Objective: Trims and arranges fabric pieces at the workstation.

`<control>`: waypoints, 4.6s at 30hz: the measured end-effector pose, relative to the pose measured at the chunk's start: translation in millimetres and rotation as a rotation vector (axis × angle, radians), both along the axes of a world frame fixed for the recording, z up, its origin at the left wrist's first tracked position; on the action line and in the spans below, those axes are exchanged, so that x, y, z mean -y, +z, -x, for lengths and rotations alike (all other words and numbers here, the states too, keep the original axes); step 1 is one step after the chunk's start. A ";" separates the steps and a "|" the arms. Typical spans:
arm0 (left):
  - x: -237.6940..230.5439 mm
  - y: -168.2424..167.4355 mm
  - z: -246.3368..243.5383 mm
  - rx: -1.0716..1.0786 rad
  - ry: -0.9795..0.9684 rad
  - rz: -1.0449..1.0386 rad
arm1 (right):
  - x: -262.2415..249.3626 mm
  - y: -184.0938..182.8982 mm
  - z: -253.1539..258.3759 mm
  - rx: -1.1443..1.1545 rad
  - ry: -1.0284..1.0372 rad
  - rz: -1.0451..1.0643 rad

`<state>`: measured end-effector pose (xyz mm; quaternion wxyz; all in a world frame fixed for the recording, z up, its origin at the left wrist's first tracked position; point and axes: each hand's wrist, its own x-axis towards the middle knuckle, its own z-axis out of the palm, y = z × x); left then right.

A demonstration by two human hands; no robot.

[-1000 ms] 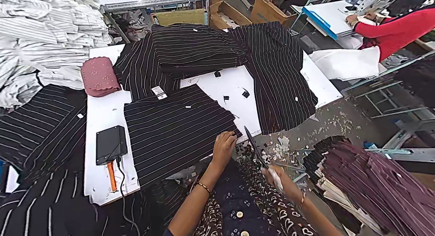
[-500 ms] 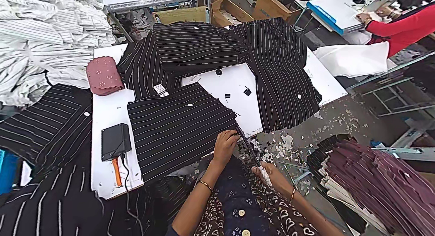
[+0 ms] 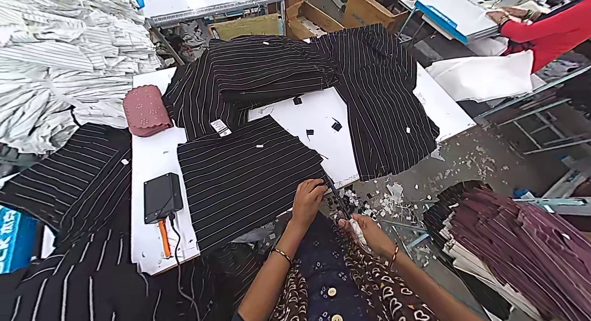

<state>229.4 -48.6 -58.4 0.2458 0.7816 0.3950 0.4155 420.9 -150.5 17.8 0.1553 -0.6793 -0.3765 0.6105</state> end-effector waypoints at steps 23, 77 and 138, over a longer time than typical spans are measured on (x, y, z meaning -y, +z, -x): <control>-0.5 -2.6 2.5 0.014 -0.034 0.036 | -13.0 16.2 33.0 -0.265 -0.295 0.046; 18.9 176.6 196.5 1.224 0.803 0.582 | -271.1 75.2 -22.8 0.584 -0.215 -0.955; 11.0 63.3 8.5 0.034 -0.553 0.652 | -121.0 11.8 -127.2 0.931 -0.239 -0.353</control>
